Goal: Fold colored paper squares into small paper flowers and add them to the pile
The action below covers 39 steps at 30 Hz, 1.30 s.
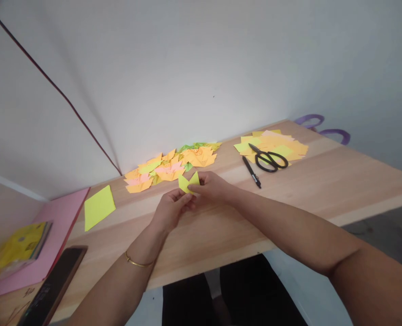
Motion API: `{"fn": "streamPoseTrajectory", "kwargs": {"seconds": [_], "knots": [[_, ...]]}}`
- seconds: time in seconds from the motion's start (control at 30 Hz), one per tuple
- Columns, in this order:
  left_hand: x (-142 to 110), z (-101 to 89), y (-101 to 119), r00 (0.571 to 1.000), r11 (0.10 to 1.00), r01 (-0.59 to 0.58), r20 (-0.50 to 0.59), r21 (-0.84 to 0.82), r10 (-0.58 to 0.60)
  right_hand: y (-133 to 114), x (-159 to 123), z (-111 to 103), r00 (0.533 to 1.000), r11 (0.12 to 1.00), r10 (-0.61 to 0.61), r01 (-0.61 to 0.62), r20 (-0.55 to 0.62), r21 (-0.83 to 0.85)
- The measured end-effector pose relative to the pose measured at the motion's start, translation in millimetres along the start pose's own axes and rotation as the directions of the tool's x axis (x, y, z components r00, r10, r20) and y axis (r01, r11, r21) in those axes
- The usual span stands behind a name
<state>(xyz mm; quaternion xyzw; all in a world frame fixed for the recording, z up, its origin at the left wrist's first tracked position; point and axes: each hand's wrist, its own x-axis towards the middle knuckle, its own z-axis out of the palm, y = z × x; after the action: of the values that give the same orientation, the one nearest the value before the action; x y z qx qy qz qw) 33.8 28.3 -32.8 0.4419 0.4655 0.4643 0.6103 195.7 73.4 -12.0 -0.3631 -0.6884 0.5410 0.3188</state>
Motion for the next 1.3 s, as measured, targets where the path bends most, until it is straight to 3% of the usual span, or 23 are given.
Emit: {"fn": "streamPoseTrajectory", "kwargs": {"seconds": [0.2, 0.5, 0.73, 0.9, 1.1, 1.3], "knots": [[0.9, -1.9, -3.1, 0.998, 0.998, -0.051, -0.024, 0.041, 0.052, 1.2, 0.7, 0.8, 0.998, 0.996, -0.052, 0.053, 0.019, -0.07], [0.5, -0.7, -0.8, 0.999, 1.0, 0.011, 0.03, -0.027, -0.01, 6.5, 2.6, 0.7, 0.997, 0.994, -0.068, 0.064, -0.032, -0.091], [2.8, -3.4, -1.8, 0.996, 0.995, -0.079, -0.04, -0.062, 0.077, 4.6, 2.1, -0.4, 0.996, 0.991, -0.084, 0.086, 0.018, -0.102], [3.2, -3.2, -0.1, 0.994, 0.991, -0.08, -0.082, -0.105, 0.071, 4.2, 1.6, -1.2, 0.994, 0.995, -0.088, 0.091, 0.065, -0.044], [1.7, -0.9, 1.7, 0.998, 0.988, -0.059, -0.013, -0.142, 0.058, 1.9, 0.7, 1.4, 0.983, 0.987, -0.143, 0.133, 0.116, 0.091], [1.8, -3.2, 1.7, 1.0, 0.989, -0.027, -0.006, -0.148, 0.026, 3.5, 1.0, -0.2, 0.975, 0.979, -0.182, 0.168, 0.127, 0.113]]}}
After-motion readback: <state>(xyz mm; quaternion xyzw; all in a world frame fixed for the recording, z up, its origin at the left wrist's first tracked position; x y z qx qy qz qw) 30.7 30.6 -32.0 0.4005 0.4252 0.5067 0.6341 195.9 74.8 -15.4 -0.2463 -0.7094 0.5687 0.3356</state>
